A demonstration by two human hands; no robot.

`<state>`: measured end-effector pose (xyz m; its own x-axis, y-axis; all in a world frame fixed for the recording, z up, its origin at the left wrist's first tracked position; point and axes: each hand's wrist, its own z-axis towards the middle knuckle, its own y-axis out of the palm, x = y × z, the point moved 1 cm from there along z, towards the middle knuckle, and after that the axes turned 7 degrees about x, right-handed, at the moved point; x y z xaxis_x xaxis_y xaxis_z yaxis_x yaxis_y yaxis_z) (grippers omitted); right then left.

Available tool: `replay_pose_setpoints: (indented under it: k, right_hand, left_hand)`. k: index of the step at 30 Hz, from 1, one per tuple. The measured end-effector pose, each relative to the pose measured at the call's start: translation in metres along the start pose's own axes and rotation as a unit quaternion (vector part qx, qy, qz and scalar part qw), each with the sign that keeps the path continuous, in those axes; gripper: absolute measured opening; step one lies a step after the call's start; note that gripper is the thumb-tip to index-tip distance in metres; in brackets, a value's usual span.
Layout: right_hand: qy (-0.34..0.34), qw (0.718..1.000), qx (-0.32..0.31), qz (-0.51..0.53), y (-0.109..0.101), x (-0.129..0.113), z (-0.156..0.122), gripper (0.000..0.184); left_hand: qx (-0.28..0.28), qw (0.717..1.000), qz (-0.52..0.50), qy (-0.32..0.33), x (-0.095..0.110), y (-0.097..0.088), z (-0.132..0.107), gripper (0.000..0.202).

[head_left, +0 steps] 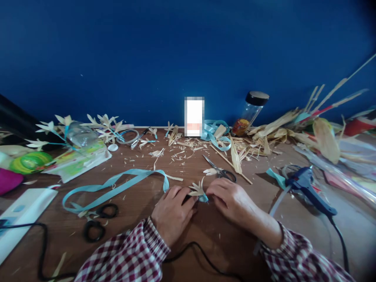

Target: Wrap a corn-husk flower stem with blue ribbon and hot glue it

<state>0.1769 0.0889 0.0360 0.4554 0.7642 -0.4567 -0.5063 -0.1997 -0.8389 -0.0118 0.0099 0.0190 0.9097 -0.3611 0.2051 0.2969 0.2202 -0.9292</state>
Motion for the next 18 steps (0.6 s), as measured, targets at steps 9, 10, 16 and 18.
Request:
replay_pose_setpoints:
  k: [9, 10, 16, 18]
  right_hand:
    - [-0.059, 0.995, -0.051, -0.070, 0.0019, 0.0073, 0.0000, 0.025]
    - [-0.065, 0.994, -0.053, -0.075, 0.0027, 0.0078, -0.0001, 0.025]
    - [-0.071, 0.990, -0.067, -0.097, 0.0064, 0.0077, -0.0006, 0.025]
    - [-0.064, 0.991, -0.068, -0.096, 0.0072, 0.0063, -0.0007, 0.025]
  left_hand:
    - [0.011, 1.000, -0.015, 0.023, -0.0052, 0.0000, 0.0018, 0.026]
    - [0.008, 1.000, -0.016, 0.024, -0.0055, -0.0002, 0.0018, 0.026]
    - [0.016, 0.999, 0.013, 0.025, -0.0002, -0.0041, 0.0024, 0.031]
    - [0.007, 0.999, 0.016, 0.030, 0.0025, -0.0042, 0.0027, 0.032]
